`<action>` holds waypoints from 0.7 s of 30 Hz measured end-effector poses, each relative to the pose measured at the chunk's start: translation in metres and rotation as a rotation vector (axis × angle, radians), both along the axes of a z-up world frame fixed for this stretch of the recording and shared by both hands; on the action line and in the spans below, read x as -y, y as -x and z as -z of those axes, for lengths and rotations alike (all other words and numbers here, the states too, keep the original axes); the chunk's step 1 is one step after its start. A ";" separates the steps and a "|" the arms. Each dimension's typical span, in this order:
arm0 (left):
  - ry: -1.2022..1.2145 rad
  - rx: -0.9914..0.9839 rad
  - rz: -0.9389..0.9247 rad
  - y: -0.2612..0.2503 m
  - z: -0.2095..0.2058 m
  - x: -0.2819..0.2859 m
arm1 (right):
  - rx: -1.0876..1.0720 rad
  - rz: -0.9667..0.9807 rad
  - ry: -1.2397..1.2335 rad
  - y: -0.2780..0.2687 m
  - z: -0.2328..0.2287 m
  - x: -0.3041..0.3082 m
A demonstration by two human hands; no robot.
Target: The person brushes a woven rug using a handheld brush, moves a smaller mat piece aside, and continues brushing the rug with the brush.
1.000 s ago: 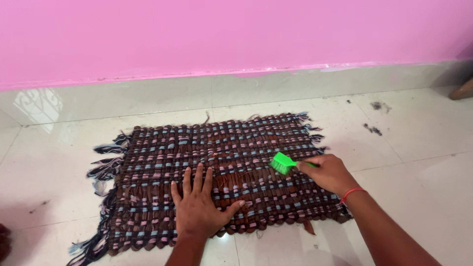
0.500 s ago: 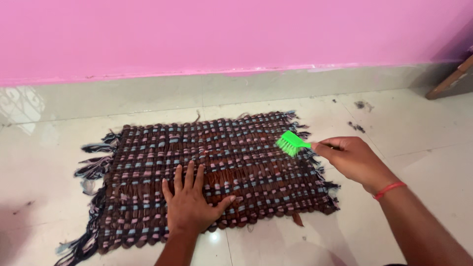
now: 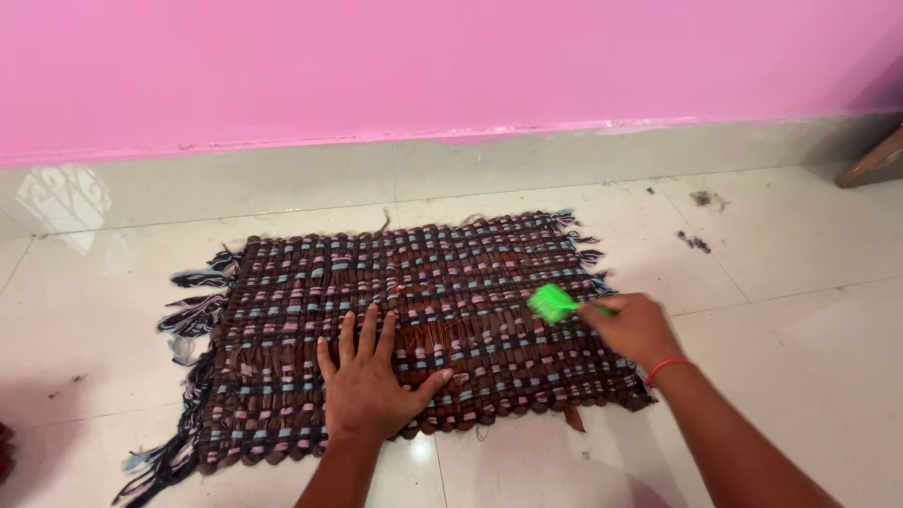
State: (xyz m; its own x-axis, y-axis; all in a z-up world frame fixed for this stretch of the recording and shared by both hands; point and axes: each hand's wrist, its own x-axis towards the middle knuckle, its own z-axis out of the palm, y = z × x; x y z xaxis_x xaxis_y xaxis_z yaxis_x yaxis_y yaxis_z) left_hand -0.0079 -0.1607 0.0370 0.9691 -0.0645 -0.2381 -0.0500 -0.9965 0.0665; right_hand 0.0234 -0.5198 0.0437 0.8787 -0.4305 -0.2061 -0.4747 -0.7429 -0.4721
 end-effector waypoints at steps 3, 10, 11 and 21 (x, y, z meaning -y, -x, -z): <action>-0.020 -0.028 0.010 -0.002 0.000 0.000 | 0.124 0.052 0.236 0.004 -0.010 0.023; -0.019 -0.036 0.006 -0.001 0.002 0.001 | -0.002 -0.063 -0.115 0.007 -0.015 -0.006; -0.013 -0.031 0.006 -0.002 0.001 0.000 | -0.058 -0.116 -0.073 0.006 -0.012 -0.009; -0.036 -0.051 0.000 0.000 -0.006 0.001 | 0.131 -0.046 0.270 0.012 -0.031 0.028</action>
